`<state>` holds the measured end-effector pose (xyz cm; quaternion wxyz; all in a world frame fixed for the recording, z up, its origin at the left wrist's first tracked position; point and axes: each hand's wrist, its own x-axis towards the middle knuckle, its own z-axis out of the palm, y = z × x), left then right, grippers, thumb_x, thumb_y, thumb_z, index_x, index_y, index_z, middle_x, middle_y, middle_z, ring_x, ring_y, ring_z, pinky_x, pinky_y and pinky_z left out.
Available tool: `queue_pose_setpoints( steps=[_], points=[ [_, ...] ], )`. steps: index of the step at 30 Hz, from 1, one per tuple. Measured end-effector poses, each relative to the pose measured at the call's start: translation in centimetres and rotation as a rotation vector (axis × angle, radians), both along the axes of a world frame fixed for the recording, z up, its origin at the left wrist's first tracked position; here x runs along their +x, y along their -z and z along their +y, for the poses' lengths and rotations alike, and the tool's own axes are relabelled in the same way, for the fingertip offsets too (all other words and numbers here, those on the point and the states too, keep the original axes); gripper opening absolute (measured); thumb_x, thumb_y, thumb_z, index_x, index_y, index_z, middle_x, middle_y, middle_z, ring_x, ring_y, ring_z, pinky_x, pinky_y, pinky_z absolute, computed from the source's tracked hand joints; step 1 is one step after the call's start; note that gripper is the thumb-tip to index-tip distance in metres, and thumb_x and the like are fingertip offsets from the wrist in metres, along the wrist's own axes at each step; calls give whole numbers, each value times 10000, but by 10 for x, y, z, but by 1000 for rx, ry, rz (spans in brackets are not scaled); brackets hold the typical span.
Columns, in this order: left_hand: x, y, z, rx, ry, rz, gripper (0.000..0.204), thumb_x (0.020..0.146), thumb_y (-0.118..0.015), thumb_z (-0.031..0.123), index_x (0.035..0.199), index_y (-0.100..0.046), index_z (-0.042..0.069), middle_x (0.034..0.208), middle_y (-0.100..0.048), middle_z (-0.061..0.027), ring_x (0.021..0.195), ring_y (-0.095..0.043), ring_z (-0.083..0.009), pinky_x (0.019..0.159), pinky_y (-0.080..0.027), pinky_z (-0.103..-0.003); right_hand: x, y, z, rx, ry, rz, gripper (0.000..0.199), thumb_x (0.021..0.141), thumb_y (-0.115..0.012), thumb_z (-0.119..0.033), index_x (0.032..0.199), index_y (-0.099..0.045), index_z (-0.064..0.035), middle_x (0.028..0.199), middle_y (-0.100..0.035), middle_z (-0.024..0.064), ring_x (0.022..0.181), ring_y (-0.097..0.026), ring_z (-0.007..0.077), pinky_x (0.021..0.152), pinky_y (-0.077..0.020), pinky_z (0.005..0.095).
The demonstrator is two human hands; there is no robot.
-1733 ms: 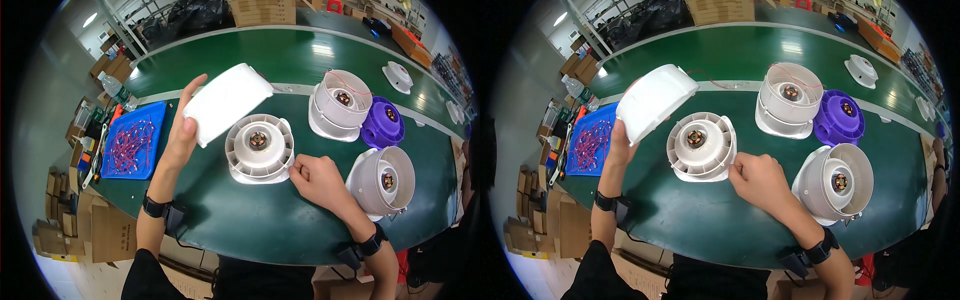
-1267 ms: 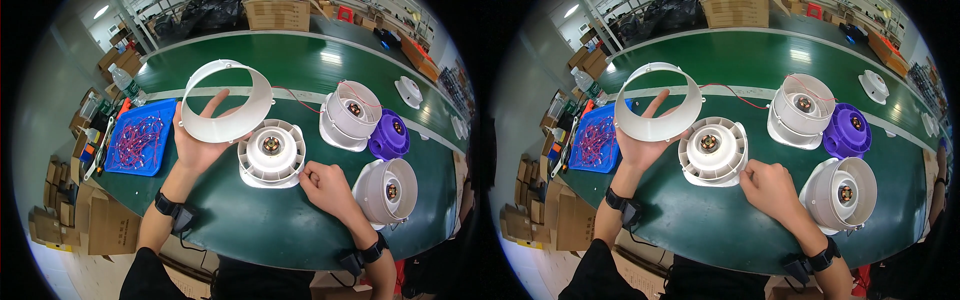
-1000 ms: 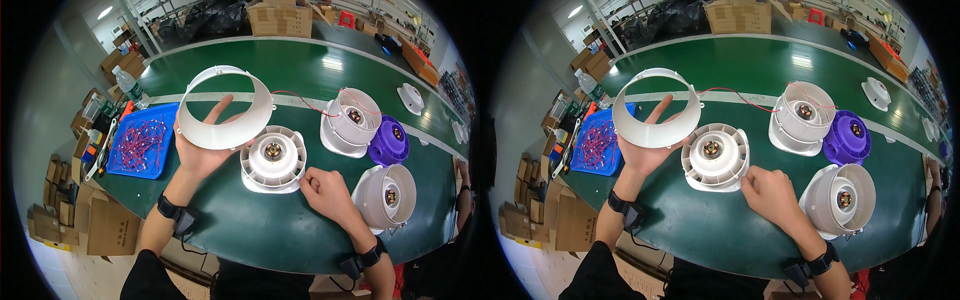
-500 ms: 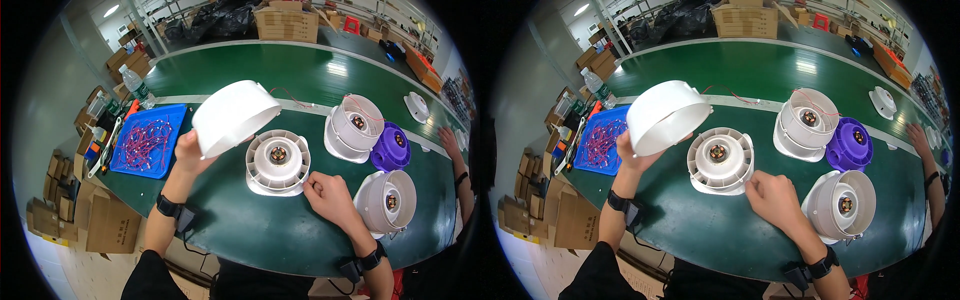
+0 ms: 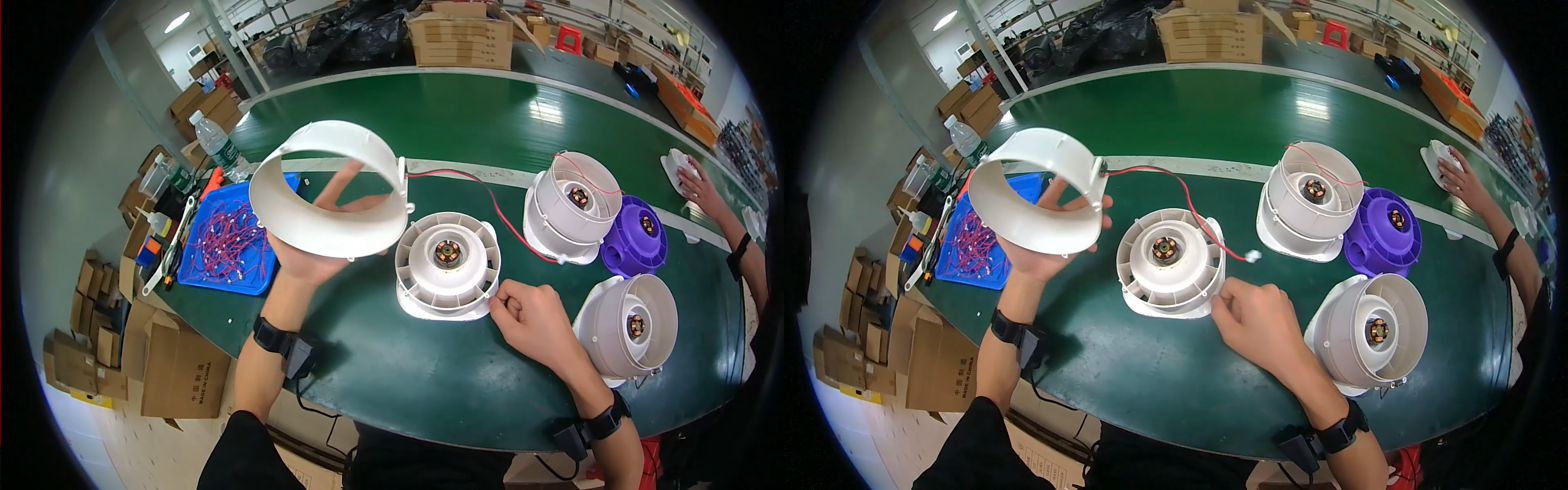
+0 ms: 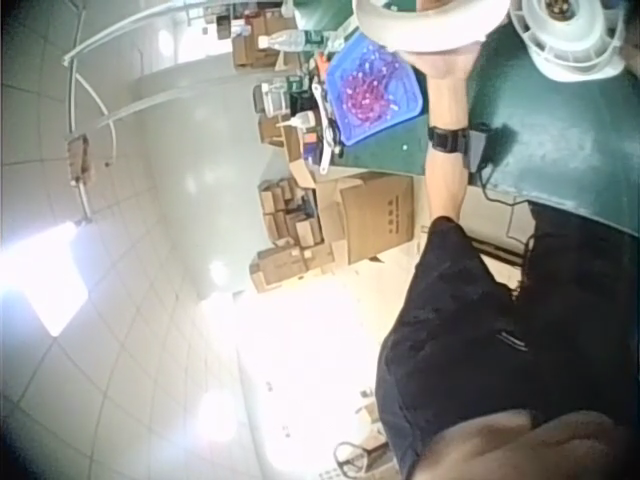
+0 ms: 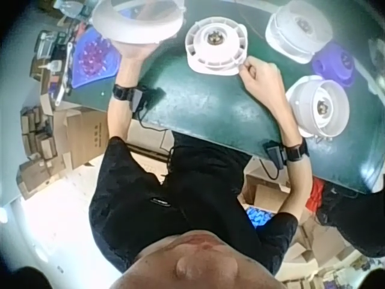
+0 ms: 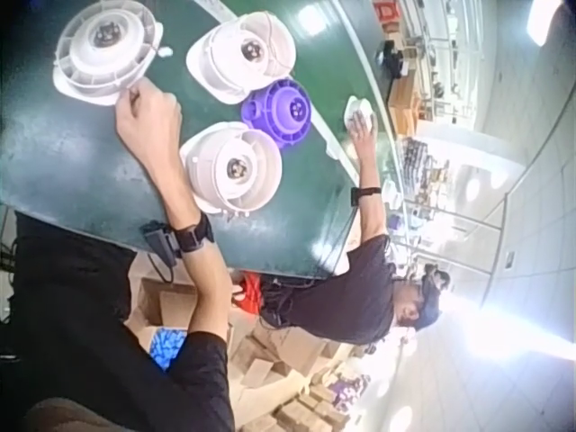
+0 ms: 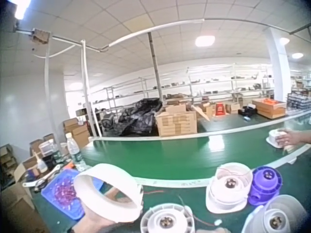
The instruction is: Assembling plastic fan housings by snapping internal and external components together on a production line.
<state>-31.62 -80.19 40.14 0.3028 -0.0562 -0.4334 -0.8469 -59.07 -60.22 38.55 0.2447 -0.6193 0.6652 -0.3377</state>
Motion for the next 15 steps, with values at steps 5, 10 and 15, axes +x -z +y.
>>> queue_pose_setpoints(
  steps=[5, 10, 15],
  points=[
    [28, -43, -2, -816, -717, -728, 1060, 809, -701, 601, 1575, -200, 67, 1463, -489, -223, 1332, -512, -338, 1075, -439, -466, -2, 4, 0, 8, 13, -12, 193, 883, -650, -149, 736, -637, -24, 535, -605, 132, 472, -606, 317, 516, -484, 396],
    [65, -42, 3, -739, -698, -891, 1108, 669, -894, 328, 1530, -254, 53, 1432, -472, -187, 1345, -480, -330, 1074, -434, -454, 0, -1, 0, 19, 2, 2, 187, 886, -644, -144, 740, -639, -26, 540, -609, 130, 475, -606, 320, 518, -485, 399],
    [65, -50, 10, -1213, -492, -1243, 1099, 647, -894, 311, 1522, -289, 33, 1423, -472, -211, 1354, -476, -344, 1136, -392, -415, -2, 2, -1, -15, -8, 3, 186, 887, -647, -143, 742, -640, -26, 536, -606, 130, 472, -602, 317, 513, -481, 400]
  ],
)
